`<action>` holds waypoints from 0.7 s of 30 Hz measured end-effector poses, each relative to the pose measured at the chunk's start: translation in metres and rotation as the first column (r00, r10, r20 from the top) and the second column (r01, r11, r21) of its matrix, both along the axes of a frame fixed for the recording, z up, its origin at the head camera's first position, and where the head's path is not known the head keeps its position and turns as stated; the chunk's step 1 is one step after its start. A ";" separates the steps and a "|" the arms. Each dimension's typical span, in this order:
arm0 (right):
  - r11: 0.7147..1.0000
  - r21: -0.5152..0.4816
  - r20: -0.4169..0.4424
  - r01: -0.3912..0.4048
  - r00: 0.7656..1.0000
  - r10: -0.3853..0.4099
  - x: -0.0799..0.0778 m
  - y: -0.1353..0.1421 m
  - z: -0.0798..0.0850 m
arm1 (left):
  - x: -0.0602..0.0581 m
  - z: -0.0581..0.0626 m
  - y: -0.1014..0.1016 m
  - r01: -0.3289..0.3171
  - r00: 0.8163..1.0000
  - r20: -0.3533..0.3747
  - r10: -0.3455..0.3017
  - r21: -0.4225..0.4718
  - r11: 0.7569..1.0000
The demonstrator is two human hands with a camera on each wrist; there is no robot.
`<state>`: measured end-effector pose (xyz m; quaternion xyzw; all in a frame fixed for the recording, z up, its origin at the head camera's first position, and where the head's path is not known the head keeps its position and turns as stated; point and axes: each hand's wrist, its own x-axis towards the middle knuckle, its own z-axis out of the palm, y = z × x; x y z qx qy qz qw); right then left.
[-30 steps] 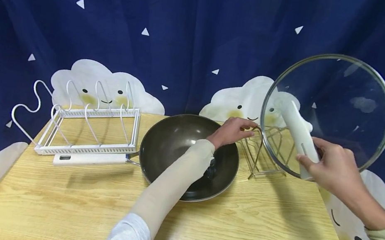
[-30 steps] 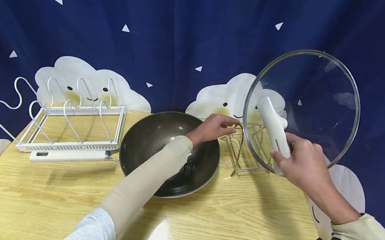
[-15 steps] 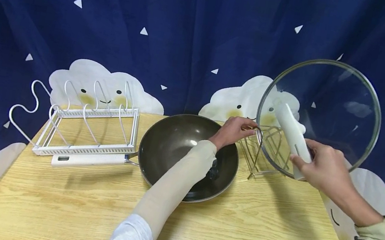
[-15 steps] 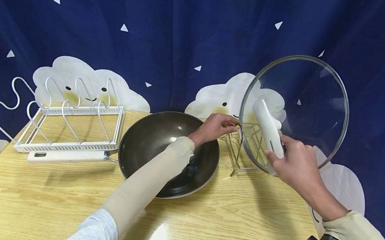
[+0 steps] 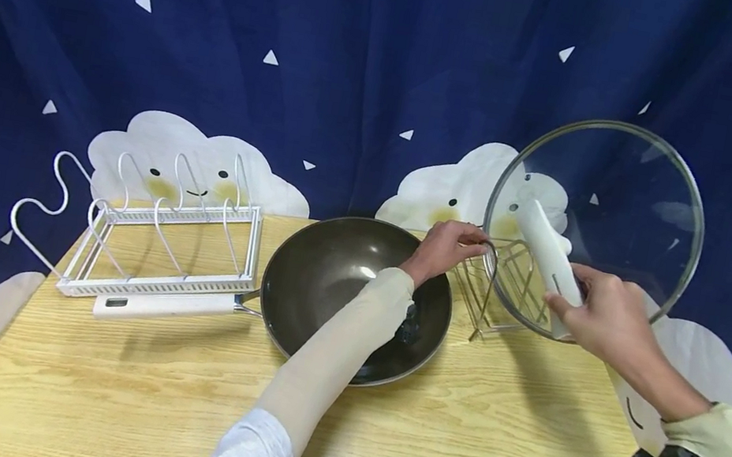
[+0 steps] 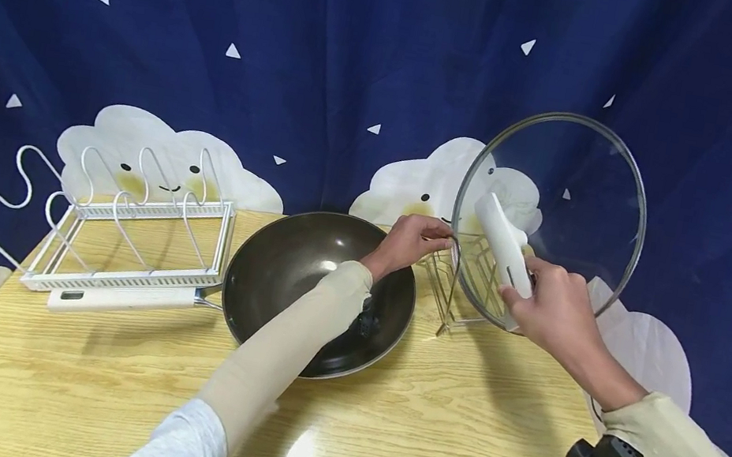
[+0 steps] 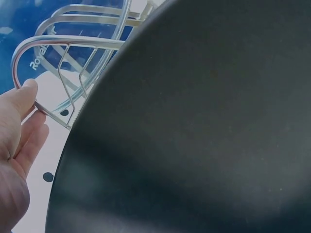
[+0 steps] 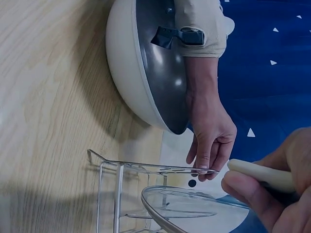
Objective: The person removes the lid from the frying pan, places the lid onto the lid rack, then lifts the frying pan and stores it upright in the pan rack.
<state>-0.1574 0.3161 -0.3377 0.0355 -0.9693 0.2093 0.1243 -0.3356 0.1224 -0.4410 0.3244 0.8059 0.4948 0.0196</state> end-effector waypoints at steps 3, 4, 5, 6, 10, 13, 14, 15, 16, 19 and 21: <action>1.000 -0.009 0.011 -0.002 1.000 0.002 -0.002 -0.001 -0.001 | 0.000 0.000 0.000 -0.012 1.000 0.008 0.012 0.013 1.000; 1.000 -0.010 0.013 -0.003 1.000 0.003 -0.003 -0.002 -0.002 | 0.000 0.000 0.000 -0.015 1.000 0.010 0.015 0.016 1.000; 1.000 -0.009 0.012 -0.004 1.000 0.004 -0.004 -0.002 -0.002 | -0.001 -0.001 0.000 -0.017 1.000 0.012 0.017 0.015 1.000; 1.000 -0.009 0.013 -0.004 1.000 0.004 -0.004 -0.002 -0.003 | -0.001 -0.001 0.000 -0.020 1.000 0.010 0.020 0.013 1.000; 1.000 -0.022 0.024 -0.008 1.000 0.008 -0.005 -0.002 -0.004 | -0.001 -0.002 0.001 -0.029 1.000 0.010 0.029 -0.001 1.000; 0.999 -0.032 0.031 -0.009 0.999 0.010 -0.006 -0.003 -0.005 | -0.001 -0.002 0.001 -0.037 0.999 -0.004 0.037 -0.009 0.999; 0.999 -0.037 0.033 -0.009 0.999 0.011 -0.006 -0.002 -0.006 | -0.001 -0.002 0.001 -0.038 0.999 -0.009 0.038 -0.010 0.999; 0.999 -0.040 0.035 -0.011 0.999 0.012 -0.006 -0.002 -0.007 | -0.001 -0.002 0.001 -0.038 0.999 -0.013 0.038 -0.011 0.999; 0.999 -0.042 0.037 -0.013 0.999 0.015 -0.006 -0.002 -0.007 | -0.001 -0.002 0.001 -0.038 0.999 -0.018 0.038 -0.014 0.999; 0.999 -0.037 0.034 -0.024 0.999 0.025 -0.006 -0.002 -0.008 | -0.002 -0.003 0.002 -0.035 0.999 -0.025 0.035 -0.018 0.999; 0.999 -0.023 0.018 -0.033 0.999 0.033 -0.007 -0.002 -0.009 | -0.002 -0.003 0.002 -0.035 0.999 -0.032 0.034 -0.019 0.999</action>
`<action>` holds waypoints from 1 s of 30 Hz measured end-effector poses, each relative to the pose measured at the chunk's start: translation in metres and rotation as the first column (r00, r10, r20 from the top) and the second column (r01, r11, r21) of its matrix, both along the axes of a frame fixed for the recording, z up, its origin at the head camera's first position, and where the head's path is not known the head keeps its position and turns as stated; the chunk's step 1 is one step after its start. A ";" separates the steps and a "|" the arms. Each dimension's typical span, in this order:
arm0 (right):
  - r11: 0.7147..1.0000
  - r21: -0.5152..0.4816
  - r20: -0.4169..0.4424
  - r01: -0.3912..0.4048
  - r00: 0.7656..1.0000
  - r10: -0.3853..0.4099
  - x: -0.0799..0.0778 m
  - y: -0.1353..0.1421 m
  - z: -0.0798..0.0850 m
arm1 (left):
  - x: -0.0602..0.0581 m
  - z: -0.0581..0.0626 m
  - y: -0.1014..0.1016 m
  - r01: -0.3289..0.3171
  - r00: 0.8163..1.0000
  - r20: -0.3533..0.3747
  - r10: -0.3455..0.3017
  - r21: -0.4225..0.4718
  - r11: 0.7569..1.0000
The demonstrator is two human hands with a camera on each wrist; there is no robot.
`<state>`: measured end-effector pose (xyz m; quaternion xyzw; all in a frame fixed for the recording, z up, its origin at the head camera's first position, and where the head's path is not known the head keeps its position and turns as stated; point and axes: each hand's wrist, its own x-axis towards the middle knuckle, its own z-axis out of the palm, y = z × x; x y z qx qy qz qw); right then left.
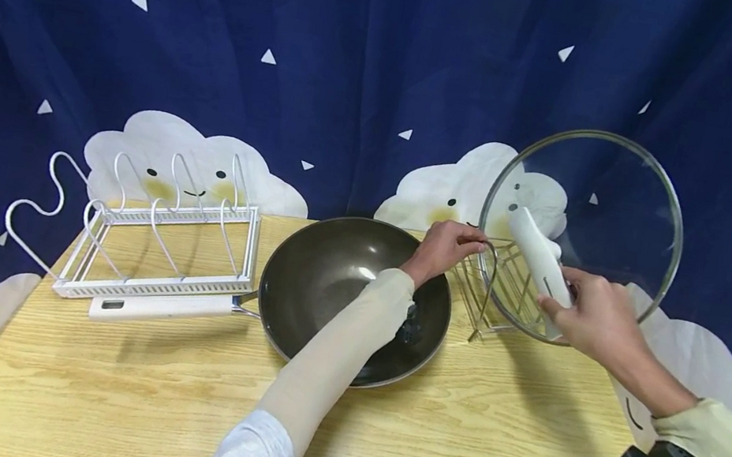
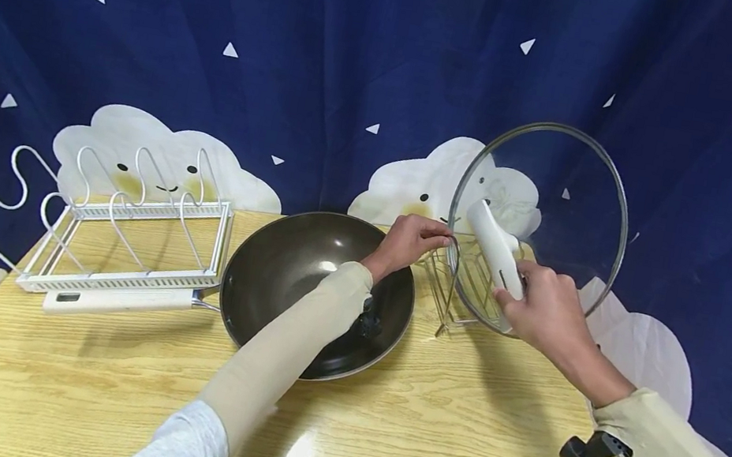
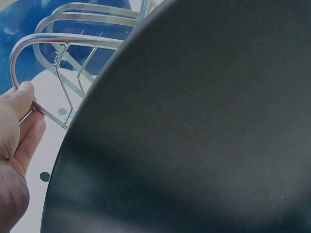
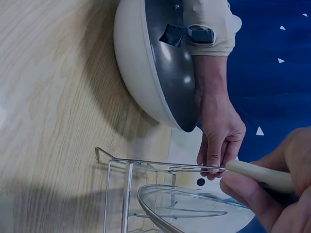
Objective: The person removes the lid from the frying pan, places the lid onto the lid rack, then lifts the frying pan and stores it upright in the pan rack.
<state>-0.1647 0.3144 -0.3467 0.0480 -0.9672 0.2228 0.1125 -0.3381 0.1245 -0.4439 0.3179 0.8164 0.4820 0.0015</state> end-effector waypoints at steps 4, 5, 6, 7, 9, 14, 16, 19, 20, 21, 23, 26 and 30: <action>0.999 0.043 -0.054 -0.010 0.998 0.013 -0.003 0.000 -0.002 | -0.001 -0.001 0.001 -0.007 1.000 -0.006 0.007 0.012 1.000; 0.999 0.051 -0.065 -0.009 0.998 0.012 -0.004 0.000 -0.003 | -0.001 -0.001 0.001 -0.007 1.000 -0.007 0.007 0.014 1.000; 0.998 0.058 -0.072 -0.008 0.997 0.012 -0.004 0.000 -0.004 | -0.001 -0.001 0.001 -0.008 1.000 -0.007 0.008 0.016 1.000; 0.998 0.060 -0.075 -0.006 0.997 0.010 -0.005 0.001 -0.004 | -0.001 -0.002 0.002 -0.007 1.000 -0.007 0.007 0.018 1.000; 0.998 0.060 -0.073 -0.001 0.997 0.005 -0.005 0.001 -0.005 | -0.001 -0.002 0.002 -0.005 1.000 -0.010 0.005 0.019 1.000; 0.998 0.064 -0.069 0.000 0.998 0.005 -0.007 0.001 -0.006 | -0.001 -0.002 0.002 -0.009 1.000 -0.025 0.010 0.018 1.000; 0.998 0.069 -0.079 -0.005 0.997 0.010 -0.008 0.002 -0.006 | -0.002 -0.002 0.002 -0.012 0.999 -0.033 0.013 0.020 1.000; 0.997 0.076 -0.091 -0.011 0.996 0.018 -0.010 0.002 -0.006 | -0.002 -0.003 0.002 -0.013 0.999 -0.042 0.014 0.030 0.999; 0.997 0.080 -0.093 -0.013 0.995 0.020 -0.010 0.002 -0.006 | -0.003 -0.003 0.002 -0.012 0.999 -0.044 0.014 0.033 0.999; 0.997 0.082 -0.094 -0.014 0.995 0.022 -0.011 0.003 -0.006 | -0.002 -0.003 0.002 -0.011 0.999 -0.043 0.012 0.034 0.999; 0.996 0.085 -0.090 -0.015 0.996 0.023 -0.012 0.003 -0.006 | -0.003 -0.004 0.003 -0.007 0.999 -0.040 0.008 0.037 0.999; 0.995 0.097 -0.090 -0.017 0.996 0.026 -0.013 0.004 -0.007 | -0.002 -0.005 0.004 -0.007 0.999 -0.034 0.008 0.034 0.999; 0.993 0.113 -0.091 -0.019 0.995 0.029 -0.015 0.002 -0.006 | -0.002 -0.005 0.005 -0.017 0.999 -0.040 0.019 0.030 0.999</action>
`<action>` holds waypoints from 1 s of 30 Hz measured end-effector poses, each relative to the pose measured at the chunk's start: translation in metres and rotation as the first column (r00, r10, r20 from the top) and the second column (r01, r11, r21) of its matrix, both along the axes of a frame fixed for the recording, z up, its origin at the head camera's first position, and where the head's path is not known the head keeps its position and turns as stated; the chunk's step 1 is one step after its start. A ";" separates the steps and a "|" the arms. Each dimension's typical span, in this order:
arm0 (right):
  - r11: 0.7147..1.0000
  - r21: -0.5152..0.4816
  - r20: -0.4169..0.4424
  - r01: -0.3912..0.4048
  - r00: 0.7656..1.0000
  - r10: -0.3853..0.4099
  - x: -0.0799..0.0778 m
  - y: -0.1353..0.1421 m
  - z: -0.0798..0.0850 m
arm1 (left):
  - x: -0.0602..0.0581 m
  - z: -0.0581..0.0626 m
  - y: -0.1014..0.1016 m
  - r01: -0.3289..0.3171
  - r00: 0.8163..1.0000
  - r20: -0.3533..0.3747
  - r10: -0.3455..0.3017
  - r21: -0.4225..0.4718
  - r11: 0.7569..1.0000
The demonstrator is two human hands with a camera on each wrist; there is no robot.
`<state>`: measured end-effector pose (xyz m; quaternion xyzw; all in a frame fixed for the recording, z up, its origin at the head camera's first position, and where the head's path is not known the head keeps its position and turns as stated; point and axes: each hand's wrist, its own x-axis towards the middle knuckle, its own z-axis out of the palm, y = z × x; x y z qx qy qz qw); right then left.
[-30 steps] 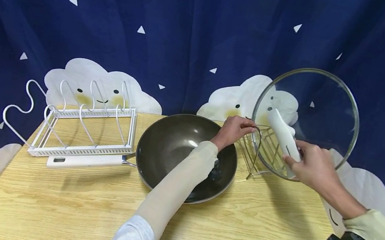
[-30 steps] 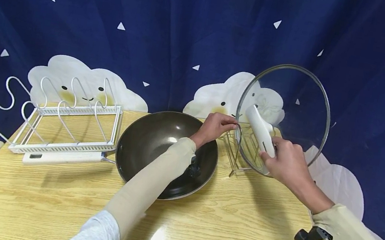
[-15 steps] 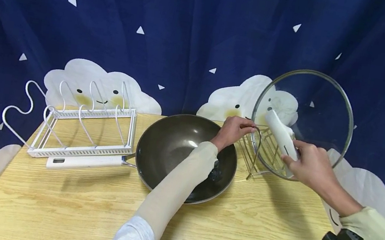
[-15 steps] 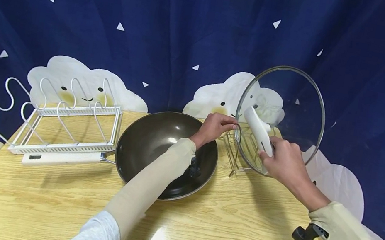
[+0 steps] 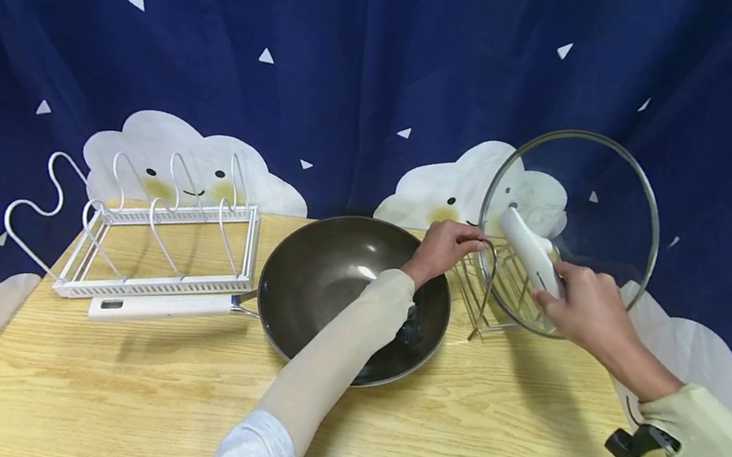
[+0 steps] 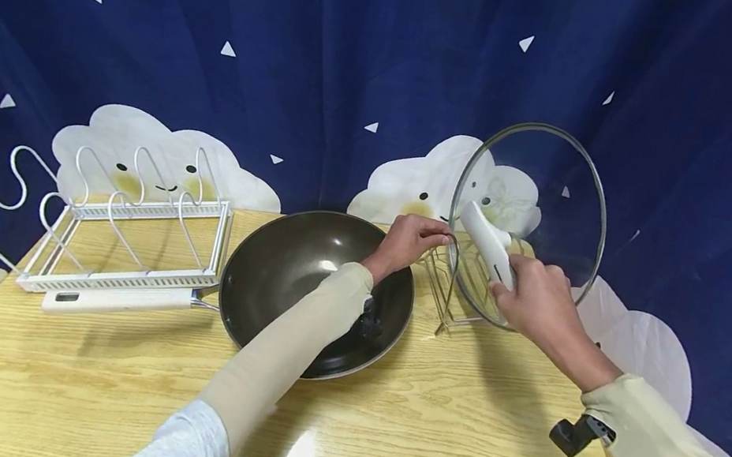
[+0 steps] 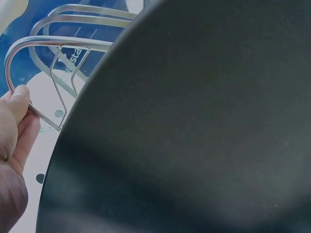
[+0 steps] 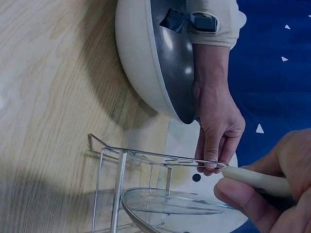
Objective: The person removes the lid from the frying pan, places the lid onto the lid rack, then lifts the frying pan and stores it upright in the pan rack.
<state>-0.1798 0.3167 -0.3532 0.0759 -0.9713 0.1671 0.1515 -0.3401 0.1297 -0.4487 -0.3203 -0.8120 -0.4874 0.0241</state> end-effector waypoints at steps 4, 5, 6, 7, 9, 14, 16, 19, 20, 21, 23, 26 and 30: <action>1.000 0.018 -0.006 0.003 1.000 -0.003 -0.001 -0.002 0.001 | 0.000 0.001 0.002 -0.006 1.000 -0.019 0.006 -0.001 1.000; 1.000 0.023 -0.008 0.004 1.000 -0.004 -0.001 -0.002 0.001 | -0.001 0.000 0.002 -0.007 1.000 -0.022 0.007 -0.002 1.000; 1.000 0.027 -0.009 0.005 1.000 -0.004 -0.001 -0.002 0.001 | -0.001 0.000 0.002 -0.009 1.000 -0.025 0.009 -0.004 1.000; 1.000 0.031 -0.008 0.006 1.000 -0.006 -0.001 -0.002 0.001 | -0.001 0.000 0.002 -0.009 1.000 -0.027 0.009 -0.007 1.000; 0.999 0.036 -0.008 0.010 1.000 -0.009 -0.001 -0.003 0.002 | -0.001 0.000 0.003 -0.008 1.000 -0.026 0.008 -0.005 1.000; 0.999 0.043 0.008 0.015 1.000 -0.016 0.000 -0.005 0.003 | 0.000 -0.001 0.003 -0.003 1.000 -0.006 0.003 0.004 1.000; 0.999 0.048 0.016 0.019 1.000 -0.020 0.000 -0.006 0.002 | 0.001 -0.001 0.003 -0.008 1.000 0.003 0.008 0.000 1.000; 0.998 0.059 0.023 0.023 0.999 -0.025 0.001 -0.010 0.002 | 0.002 -0.001 0.003 -0.020 1.000 0.009 0.020 -0.006 1.000; 0.998 0.064 0.022 0.023 0.999 -0.024 0.001 -0.011 0.002 | 0.002 -0.001 0.003 -0.024 1.000 0.008 0.024 -0.006 1.000; 0.998 0.066 0.024 0.023 0.999 -0.024 0.001 -0.012 0.002 | 0.003 -0.001 0.003 -0.028 1.000 0.005 0.028 -0.006 1.000; 0.997 0.073 0.027 0.019 0.999 -0.021 0.001 -0.015 0.003 | 0.002 -0.001 0.003 -0.037 0.999 0.001 0.037 -0.001 0.999; 0.997 0.076 0.032 0.018 0.999 -0.020 0.002 -0.019 0.003 | 0.002 -0.002 0.002 -0.047 0.999 -0.007 0.047 0.003 0.999; 0.997 0.077 0.043 0.019 0.999 -0.022 0.002 -0.023 0.002 | 0.001 -0.002 0.001 -0.050 0.999 0.009 0.050 0.007 0.999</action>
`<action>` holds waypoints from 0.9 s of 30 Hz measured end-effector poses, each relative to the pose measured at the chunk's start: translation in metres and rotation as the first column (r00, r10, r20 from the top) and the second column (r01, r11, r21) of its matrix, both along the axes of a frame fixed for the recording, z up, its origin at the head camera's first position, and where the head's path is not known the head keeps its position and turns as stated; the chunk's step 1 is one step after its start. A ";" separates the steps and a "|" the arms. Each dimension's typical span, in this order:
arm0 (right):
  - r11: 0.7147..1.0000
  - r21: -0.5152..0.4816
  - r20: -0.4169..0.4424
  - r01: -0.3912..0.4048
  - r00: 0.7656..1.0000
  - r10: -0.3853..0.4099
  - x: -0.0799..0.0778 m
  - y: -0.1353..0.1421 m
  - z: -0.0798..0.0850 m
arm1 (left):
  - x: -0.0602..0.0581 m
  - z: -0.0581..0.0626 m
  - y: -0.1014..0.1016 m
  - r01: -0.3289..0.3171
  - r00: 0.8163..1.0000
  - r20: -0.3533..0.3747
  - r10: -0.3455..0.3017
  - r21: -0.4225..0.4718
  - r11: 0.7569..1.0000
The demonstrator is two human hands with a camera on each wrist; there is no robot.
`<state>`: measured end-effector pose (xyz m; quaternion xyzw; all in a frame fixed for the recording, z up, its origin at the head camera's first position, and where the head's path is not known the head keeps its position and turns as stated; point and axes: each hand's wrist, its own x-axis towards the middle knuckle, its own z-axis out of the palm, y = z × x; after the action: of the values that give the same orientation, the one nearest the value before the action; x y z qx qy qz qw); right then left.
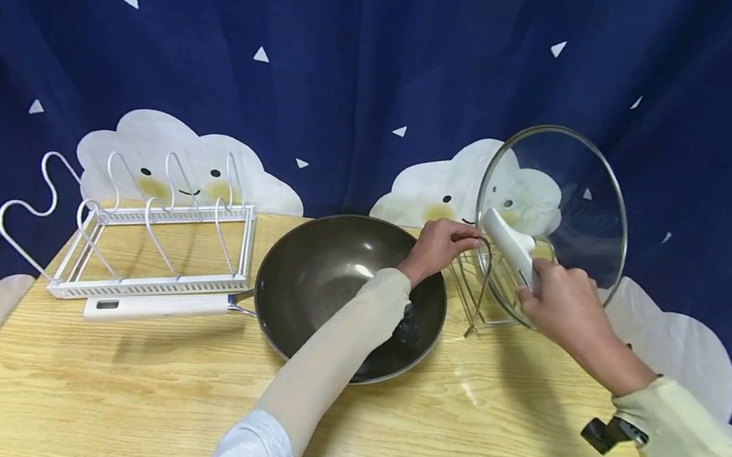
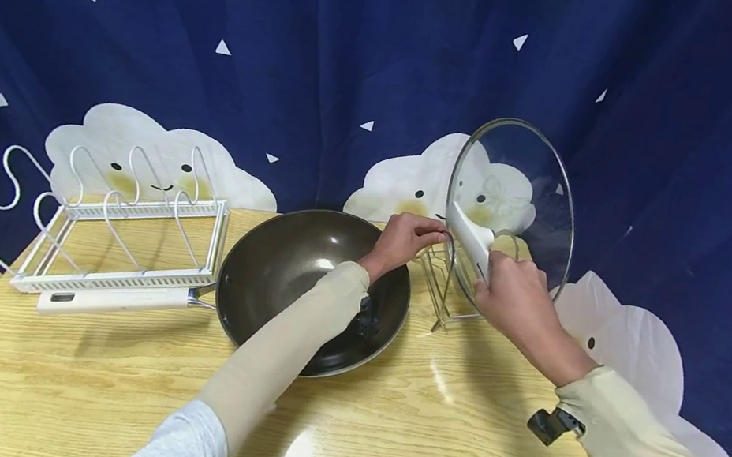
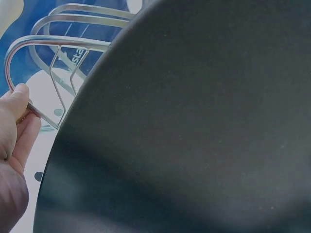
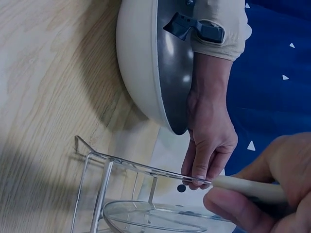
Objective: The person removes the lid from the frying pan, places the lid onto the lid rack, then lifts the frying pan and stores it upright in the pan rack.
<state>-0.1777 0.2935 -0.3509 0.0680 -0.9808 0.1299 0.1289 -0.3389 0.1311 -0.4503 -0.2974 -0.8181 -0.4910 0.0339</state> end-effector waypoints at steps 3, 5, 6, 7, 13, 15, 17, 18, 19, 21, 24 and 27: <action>1.000 0.004 -0.007 0.000 1.000 0.000 0.001 -0.003 -0.001 | 0.000 0.000 -0.001 0.007 1.000 0.018 -0.007 0.005 1.000; 1.000 0.009 -0.018 -0.002 1.000 0.002 0.000 -0.005 -0.002 | 0.000 0.001 0.000 0.006 1.000 0.022 -0.006 0.006 1.000; 1.000 0.012 -0.025 -0.004 1.000 0.005 0.001 -0.006 -0.003 | 0.000 0.001 0.000 0.004 1.000 0.020 -0.004 0.005 1.000; 1.000 0.013 -0.032 -0.007 0.999 0.008 0.001 -0.007 -0.003 | 0.000 0.001 0.000 0.003 1.000 0.020 -0.003 0.007 1.000; 0.999 0.031 -0.055 -0.027 0.998 0.029 0.000 -0.012 -0.006 | -0.001 0.001 0.000 -0.015 1.000 0.020 0.014 0.003 1.000; 0.999 0.039 -0.069 -0.033 0.997 0.036 0.000 -0.014 -0.008 | 0.000 0.001 0.000 -0.016 1.000 0.022 0.016 -0.004 1.000; 0.998 0.048 -0.084 -0.037 0.996 0.041 0.001 -0.016 -0.010 | 0.000 0.000 -0.001 -0.017 1.000 0.020 0.017 -0.012 1.000; 0.998 0.048 -0.086 -0.038 0.995 0.042 0.001 -0.018 -0.011 | 0.001 0.000 -0.001 -0.016 1.000 0.018 0.016 -0.011 1.000; 0.998 0.049 -0.089 -0.038 0.995 0.042 0.002 -0.018 -0.011 | 0.001 -0.001 -0.002 -0.015 1.000 0.017 0.015 -0.010 1.000; 0.998 0.052 -0.091 -0.042 0.995 0.047 0.003 -0.020 -0.013 | 0.001 -0.001 -0.002 -0.018 1.000 0.012 0.018 -0.015 1.000; 0.997 0.054 -0.089 -0.049 0.995 0.054 0.004 -0.023 -0.013 | 0.002 -0.001 -0.003 -0.022 1.000 0.006 0.022 -0.019 1.000; 0.997 0.056 -0.077 -0.047 0.996 0.051 0.004 -0.025 -0.013 | 0.003 0.000 -0.002 -0.025 1.000 0.014 0.025 -0.016 1.000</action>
<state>-0.1738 0.2684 -0.3644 0.1007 -0.9761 0.1039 0.1623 -0.3361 0.1289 -0.4506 -0.2839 -0.8260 -0.4859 0.0320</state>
